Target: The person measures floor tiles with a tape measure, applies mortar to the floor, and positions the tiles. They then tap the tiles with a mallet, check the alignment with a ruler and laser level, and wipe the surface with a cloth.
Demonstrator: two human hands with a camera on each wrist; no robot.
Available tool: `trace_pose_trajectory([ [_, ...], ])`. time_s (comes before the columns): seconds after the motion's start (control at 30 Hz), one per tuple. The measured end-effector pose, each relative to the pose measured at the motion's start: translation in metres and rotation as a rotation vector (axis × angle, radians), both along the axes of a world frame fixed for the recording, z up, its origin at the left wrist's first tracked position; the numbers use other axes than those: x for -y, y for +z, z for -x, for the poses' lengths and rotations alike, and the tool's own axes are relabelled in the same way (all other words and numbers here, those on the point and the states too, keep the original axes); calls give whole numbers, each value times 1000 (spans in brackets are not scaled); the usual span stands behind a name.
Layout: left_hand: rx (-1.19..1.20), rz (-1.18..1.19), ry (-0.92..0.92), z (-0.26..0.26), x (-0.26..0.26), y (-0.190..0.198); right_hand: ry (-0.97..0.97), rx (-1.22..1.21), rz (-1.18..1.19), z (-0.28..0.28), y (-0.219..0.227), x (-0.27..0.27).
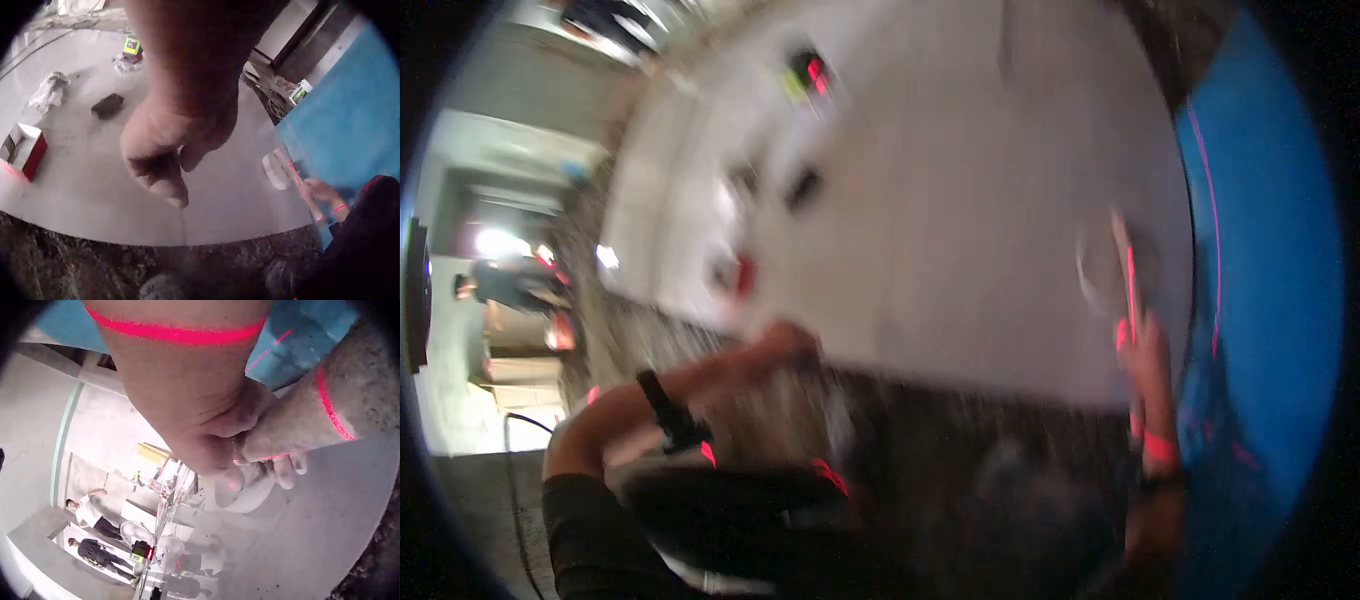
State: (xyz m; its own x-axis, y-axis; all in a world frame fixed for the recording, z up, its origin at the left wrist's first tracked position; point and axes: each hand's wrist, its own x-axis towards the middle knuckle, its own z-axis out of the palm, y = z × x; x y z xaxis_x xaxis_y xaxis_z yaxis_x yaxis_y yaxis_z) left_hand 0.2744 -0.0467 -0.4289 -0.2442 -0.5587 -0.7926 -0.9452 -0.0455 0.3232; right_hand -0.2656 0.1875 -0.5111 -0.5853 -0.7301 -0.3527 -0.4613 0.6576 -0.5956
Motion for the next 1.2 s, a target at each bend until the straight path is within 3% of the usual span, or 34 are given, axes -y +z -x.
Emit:
trace_pose_trajectory([
  [0.03, -12, -184, 231, 0, -33, -20, -63, 124, -32, 19, -23, -4],
  [0.07, 5, -337, 471, 16, -69, -20, -67, 523, -12, 15, 3, 10],
  [0.1, -113, -359, 938, 43, -83, -23, -148, 465, -61, 7, 17, 23],
  [0.13, -115, -378, 945, 46, -104, -50, -235, 407, -85, -2, 26, 33],
  [0.2, -349, -338, 1312, 38, -156, -106, -167, 289, -106, -22, 41, 37],
  [0.23, -390, -294, 1438, 54, -163, -102, -85, 182, -107, -20, 47, 42],
  [0.27, -445, -252, 1501, 57, -166, -106, 113, -38, 41, -11, 28, 30],
  [0.3, -486, -212, 1559, 56, -171, -107, 128, -35, 26, -21, 39, 26],
  [0.37, -576, -110, 1567, 37, -172, -124, 319, -202, 172, -51, 72, 32],
  [0.43, -597, -89, 1547, 46, -151, -110, 647, -251, 565, -73, 77, 48],
  [0.5, -491, -107, 1469, 40, -143, -127, 826, -363, 531, -106, 74, 57],
  [0.53, -339, -85, 1453, 53, -135, -105, 915, -351, 559, -126, 69, 59],
  [0.6, -409, -170, 1456, 43, -138, -120, 1100, -297, 659, -164, 52, 60],
  [0.63, -285, -208, 1363, 57, -127, -90, 1199, -284, 713, -181, 44, 51],
  [0.67, -352, -230, 1478, 57, -131, -99, 1305, -276, 776, -197, 38, 45],
  [0.8, -429, -329, 1482, 55, -138, -102, 1576, 27, 918, -267, 26, 7],
  [0.9, -519, -340, 1505, 49, -132, -104, 1615, 181, 1081, -310, 7, -12],
  [0.97, -429, -316, 1455, 49, -132, -104, 1598, 348, 1197, -329, 3, -18],
  [1.2, -444, -412, 1301, 34, -129, -109, 1592, 564, 1212, -365, 4, -26],
])
